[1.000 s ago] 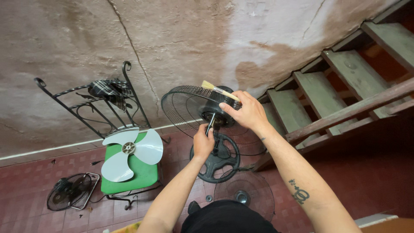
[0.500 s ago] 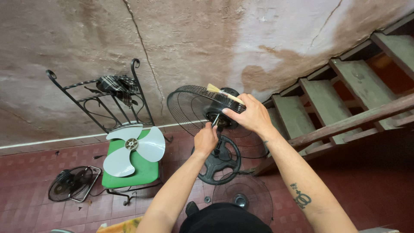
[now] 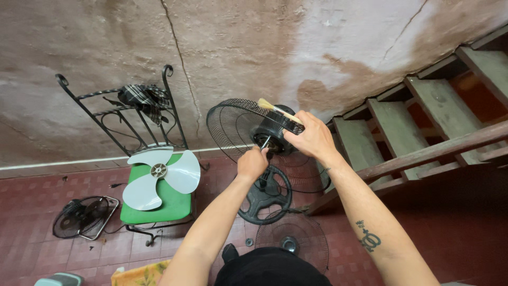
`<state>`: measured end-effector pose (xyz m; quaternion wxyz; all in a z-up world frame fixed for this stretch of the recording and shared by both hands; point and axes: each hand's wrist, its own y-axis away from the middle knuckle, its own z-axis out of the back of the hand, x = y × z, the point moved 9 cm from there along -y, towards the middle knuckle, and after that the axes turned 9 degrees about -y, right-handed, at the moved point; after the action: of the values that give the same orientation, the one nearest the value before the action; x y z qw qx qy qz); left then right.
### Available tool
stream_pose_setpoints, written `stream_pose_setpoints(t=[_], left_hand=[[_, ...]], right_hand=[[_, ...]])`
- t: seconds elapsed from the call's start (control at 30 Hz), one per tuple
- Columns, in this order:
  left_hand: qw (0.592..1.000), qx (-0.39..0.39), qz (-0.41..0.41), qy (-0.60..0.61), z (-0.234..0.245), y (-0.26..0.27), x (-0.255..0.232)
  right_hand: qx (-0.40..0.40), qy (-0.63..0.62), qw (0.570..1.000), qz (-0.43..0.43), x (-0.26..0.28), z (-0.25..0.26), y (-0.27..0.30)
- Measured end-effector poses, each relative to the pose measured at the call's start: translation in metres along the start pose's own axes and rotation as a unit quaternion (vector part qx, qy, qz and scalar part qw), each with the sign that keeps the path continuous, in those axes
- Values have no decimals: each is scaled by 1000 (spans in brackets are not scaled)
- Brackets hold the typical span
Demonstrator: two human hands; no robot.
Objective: The person cleans the motor housing of a standing fan with a brush, then installs the fan blades and secures them with a nut. Finally, the person attaches the front protective cage to complete the assembly.
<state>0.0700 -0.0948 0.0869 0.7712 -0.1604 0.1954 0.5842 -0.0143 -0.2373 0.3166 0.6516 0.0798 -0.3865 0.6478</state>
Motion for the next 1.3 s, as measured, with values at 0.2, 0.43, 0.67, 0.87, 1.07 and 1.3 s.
stream_pose_setpoints(t=[0.2, 0.43, 0.67, 0.87, 1.07, 1.3], left_hand=[[997, -57, -46, -11, -10, -2, 7], [730, 374, 129, 557, -90, -3, 34], [660, 363, 79, 653, -113, -14, 31], [910, 115, 35, 397, -83, -29, 37], [537, 409, 175, 717, -75, 15, 2], [969, 17, -27, 245, -69, -40, 24]], right_hand=[[-4, -1, 1000, -6, 5, -1, 0], [2, -6, 1000, -16, 2, -2, 3], [4, -6, 1000, -24, -2, -4, -2], [-1, -5, 1000, -9, -7, -5, -5], [4, -14, 1000, 7, -5, -8, -4], [2, -42, 999, -5, -7, -2, -8]])
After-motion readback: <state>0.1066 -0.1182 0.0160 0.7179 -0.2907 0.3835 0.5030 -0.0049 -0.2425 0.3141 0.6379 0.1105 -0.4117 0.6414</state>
